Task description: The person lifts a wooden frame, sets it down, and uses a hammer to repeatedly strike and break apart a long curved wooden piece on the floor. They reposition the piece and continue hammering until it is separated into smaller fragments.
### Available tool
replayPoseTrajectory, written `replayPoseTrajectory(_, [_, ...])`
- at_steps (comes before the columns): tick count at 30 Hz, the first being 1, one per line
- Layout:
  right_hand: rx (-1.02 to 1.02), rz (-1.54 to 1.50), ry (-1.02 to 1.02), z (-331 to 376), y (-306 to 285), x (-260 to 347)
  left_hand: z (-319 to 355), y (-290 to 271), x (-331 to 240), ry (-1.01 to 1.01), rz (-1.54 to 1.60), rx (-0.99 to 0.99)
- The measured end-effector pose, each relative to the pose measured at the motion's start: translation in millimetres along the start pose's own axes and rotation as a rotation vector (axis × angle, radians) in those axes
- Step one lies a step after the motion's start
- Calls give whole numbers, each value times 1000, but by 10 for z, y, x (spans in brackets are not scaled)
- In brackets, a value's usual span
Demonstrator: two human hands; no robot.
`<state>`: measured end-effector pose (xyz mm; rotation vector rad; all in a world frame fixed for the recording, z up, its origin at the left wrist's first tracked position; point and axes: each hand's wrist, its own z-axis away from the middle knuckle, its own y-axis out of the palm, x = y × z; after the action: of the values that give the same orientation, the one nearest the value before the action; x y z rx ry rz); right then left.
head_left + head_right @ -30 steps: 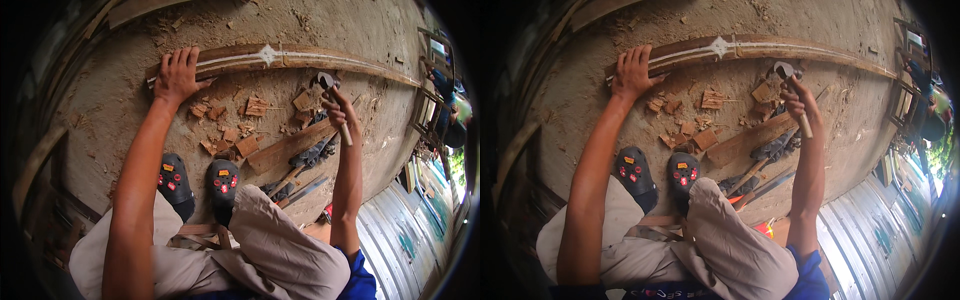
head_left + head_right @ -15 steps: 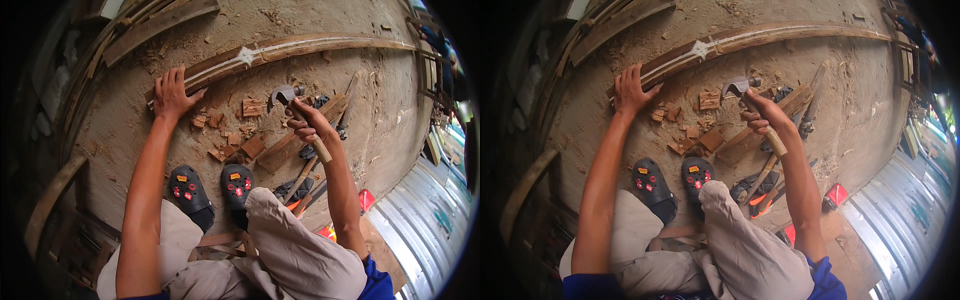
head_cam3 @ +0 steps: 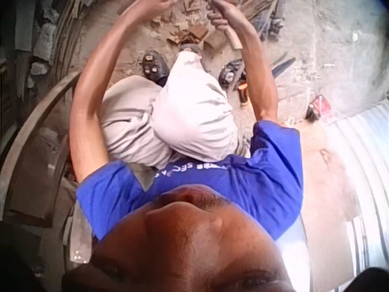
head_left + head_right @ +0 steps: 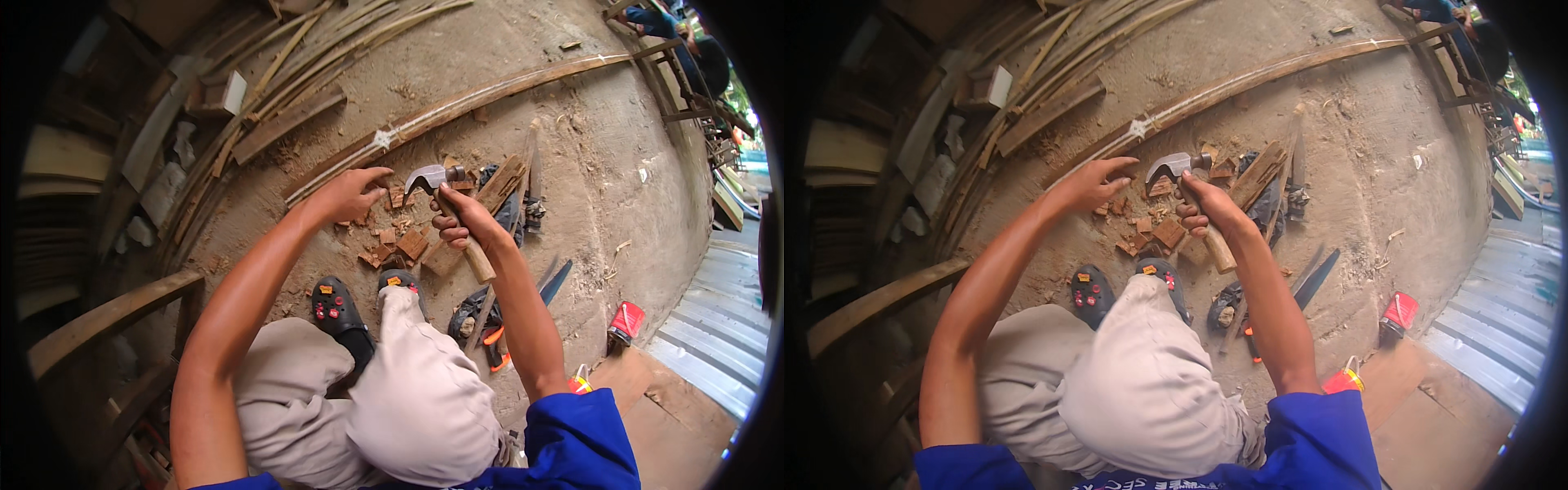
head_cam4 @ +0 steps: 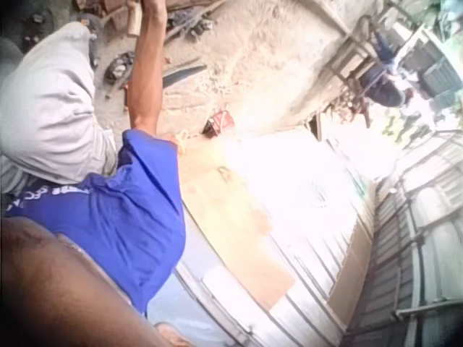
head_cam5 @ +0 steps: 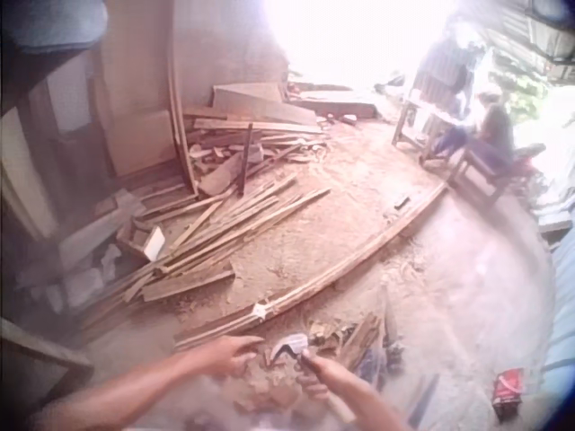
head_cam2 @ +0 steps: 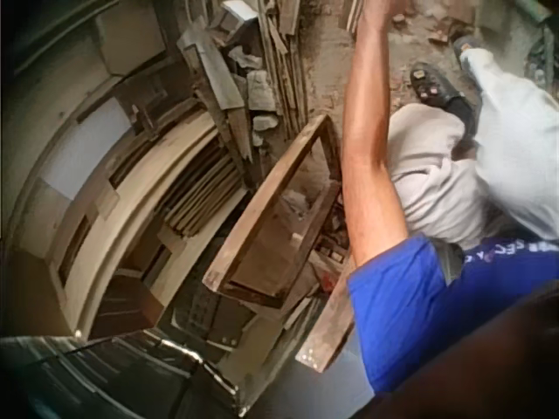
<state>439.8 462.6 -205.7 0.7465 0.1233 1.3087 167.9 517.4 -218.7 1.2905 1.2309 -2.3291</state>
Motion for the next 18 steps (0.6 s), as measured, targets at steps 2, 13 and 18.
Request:
replayPoseTrajectory(2, [-10, 86, -89, 307, 159, -9, 87, -75, -399, 3, 112, -20])
replayPoseTrajectory(13, [97, 278, -259, 1898, 849, 0, 677, -518, -1914, 358, -113, -264])
replayPoseTrajectory(18, [-29, 403, -401, 2486, 1177, -22, 1086, -741, -2408, 547, -427, -325])
